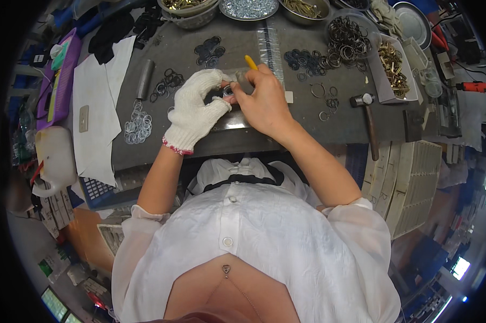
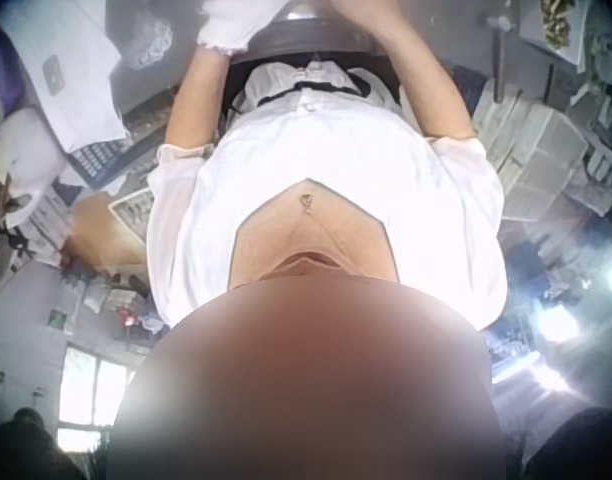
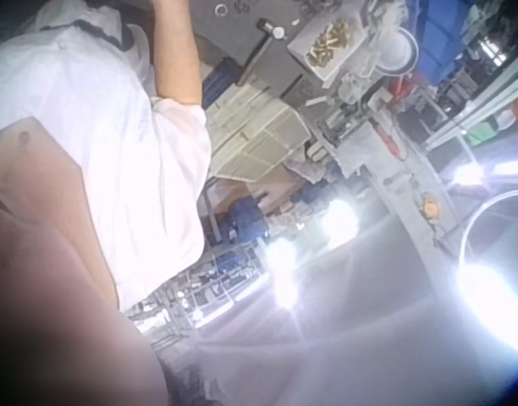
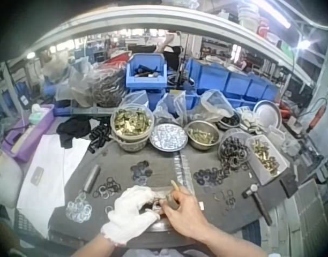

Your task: Assembling small metal components using a hammer and pliers at a workbench.

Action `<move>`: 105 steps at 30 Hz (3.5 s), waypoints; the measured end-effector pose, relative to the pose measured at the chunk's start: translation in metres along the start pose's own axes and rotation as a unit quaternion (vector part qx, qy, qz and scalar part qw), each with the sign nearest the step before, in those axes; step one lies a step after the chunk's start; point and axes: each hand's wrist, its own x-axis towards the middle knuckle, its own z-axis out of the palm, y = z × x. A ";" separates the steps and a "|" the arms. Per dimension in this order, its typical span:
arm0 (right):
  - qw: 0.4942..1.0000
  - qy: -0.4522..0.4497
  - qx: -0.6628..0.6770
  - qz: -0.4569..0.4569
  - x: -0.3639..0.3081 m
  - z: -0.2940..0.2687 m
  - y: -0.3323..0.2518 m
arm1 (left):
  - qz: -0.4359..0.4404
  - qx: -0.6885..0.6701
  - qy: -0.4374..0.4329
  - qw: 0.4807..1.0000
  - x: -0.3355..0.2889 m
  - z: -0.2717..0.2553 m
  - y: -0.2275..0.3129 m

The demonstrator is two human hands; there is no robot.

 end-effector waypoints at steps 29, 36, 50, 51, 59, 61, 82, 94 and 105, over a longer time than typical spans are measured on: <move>0.977 -0.199 -0.046 -0.067 0.009 -0.029 -0.005 | -0.126 0.322 0.202 0.916 -0.074 -0.133 -0.055; 0.995 -0.034 0.086 -0.046 0.003 -0.078 0.003 | -0.371 0.457 0.166 0.791 -0.099 -0.256 -0.139; 0.807 0.310 0.497 -0.076 0.039 -0.134 0.097 | -0.423 0.072 0.276 0.860 -0.123 -0.333 -0.211; 0.798 0.322 0.501 -0.090 0.043 -0.131 0.104 | -0.433 -0.184 0.328 0.819 -0.117 -0.320 -0.196; 0.827 0.182 0.529 -0.060 0.010 -0.120 0.086 | -0.151 -0.612 0.264 0.730 -0.091 -0.196 -0.059; 0.837 0.226 0.496 -0.053 -0.003 -0.113 0.084 | -0.154 -0.657 0.168 0.718 -0.082 -0.161 -0.038; 0.852 0.075 0.505 -0.114 -0.037 -0.096 0.079 | -0.330 -0.538 -0.114 0.767 -0.052 0.016 0.074; 0.745 0.059 0.652 -0.125 -0.049 -0.055 -0.006 | -0.253 -0.507 -0.045 0.823 -0.057 0.023 0.072; 0.833 -0.038 0.538 -0.125 -0.050 -0.038 -0.033 | -0.318 -0.428 -0.119 0.838 -0.059 0.019 0.081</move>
